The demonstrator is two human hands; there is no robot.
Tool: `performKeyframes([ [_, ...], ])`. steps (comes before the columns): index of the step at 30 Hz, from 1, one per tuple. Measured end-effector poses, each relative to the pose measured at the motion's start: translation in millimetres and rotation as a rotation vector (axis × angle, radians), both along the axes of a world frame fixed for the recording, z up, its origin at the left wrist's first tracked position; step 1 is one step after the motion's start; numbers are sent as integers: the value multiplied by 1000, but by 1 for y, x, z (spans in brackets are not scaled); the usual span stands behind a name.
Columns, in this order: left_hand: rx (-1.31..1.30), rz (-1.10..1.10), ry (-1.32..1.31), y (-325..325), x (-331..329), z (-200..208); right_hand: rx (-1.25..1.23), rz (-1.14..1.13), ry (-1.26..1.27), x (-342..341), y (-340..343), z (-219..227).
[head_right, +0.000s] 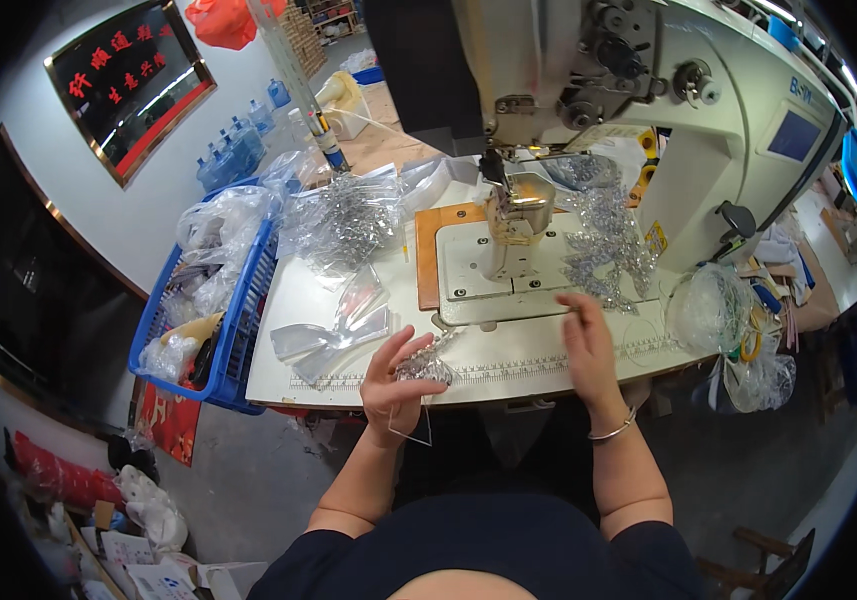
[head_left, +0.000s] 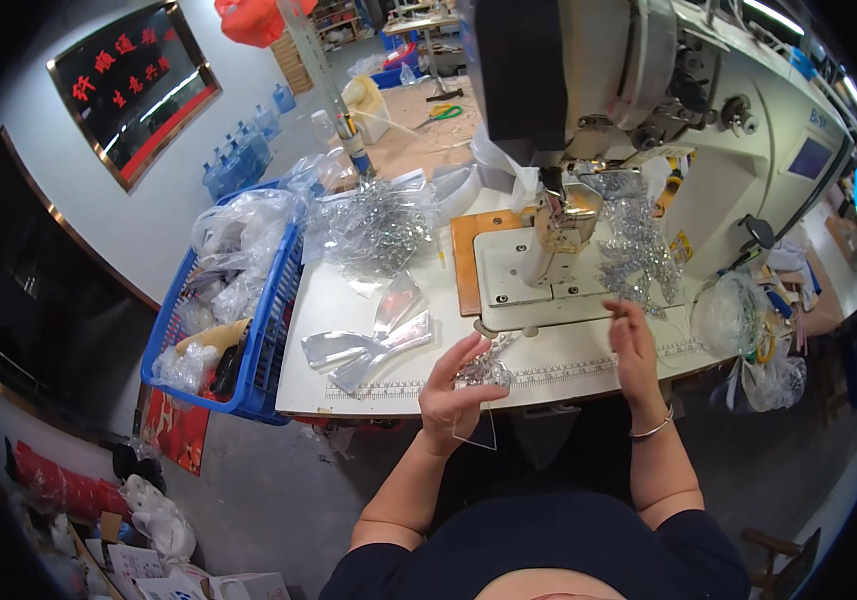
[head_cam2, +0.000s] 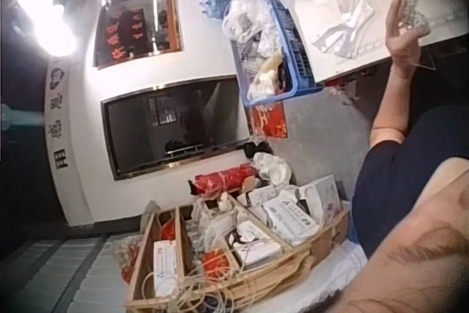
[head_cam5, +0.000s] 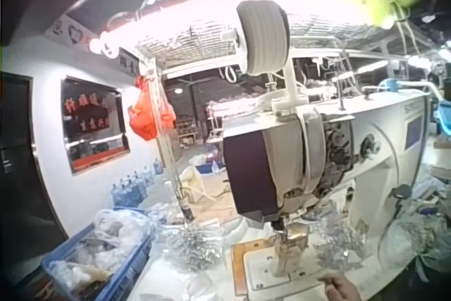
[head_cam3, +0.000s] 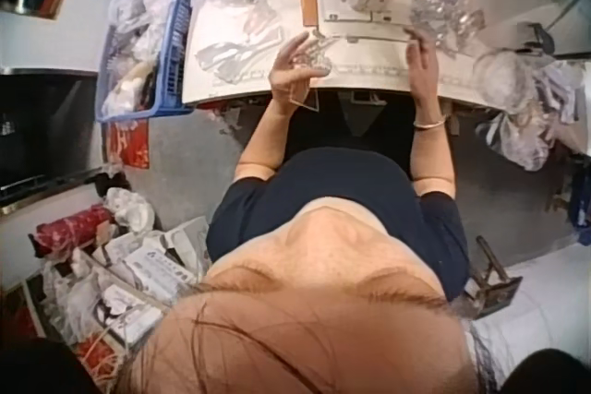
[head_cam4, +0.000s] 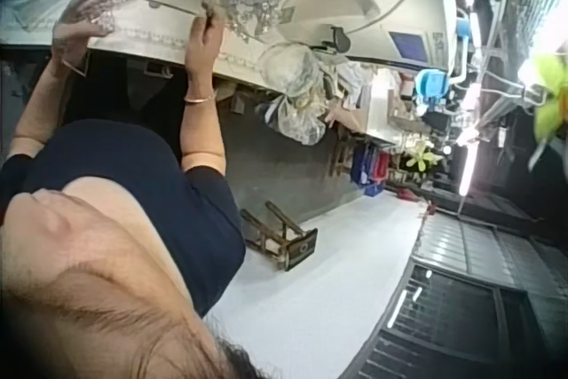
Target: The person sews a silver sequined strip onto a clear plastic backing using a sewing machine. They align the strip, feed it through the machine, and trim the excess thread with scissors.
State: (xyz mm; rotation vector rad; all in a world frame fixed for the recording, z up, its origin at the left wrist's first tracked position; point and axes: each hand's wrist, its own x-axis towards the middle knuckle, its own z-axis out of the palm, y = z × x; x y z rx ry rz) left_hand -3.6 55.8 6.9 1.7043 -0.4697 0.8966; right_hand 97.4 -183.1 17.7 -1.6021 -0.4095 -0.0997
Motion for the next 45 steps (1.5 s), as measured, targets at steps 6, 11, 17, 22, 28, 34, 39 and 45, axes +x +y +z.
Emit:
performKeyframes([
  [6, 141, -26, -27, -5, -4, 15, -128, 491, -430, -20, 47, 57],
  [11, 264, -63, 5, 0, -1, 3, -196, 566, -329, -20, 58, 44],
  [17, 441, 191, -257, -9, 0, 9, -183, 410, -112, -29, 67, 46],
  [22, 414, 262, -251, -11, 1, -1, -123, 443, -85, -31, 62, 47],
  [28, 484, 357, -206, -6, 0, 11, -535, -59, -493, -63, 36, 57],
  [34, 550, 428, -231, -13, 3, 10, -545, -91, -796, -70, 45, 51],
  [39, 613, 491, -258, -13, -2, 14, -567, -127, -840, -67, 54, 54],
  [45, 639, 518, -273, -10, -2, 14, -564, -110, -794, -68, 58, 58],
])
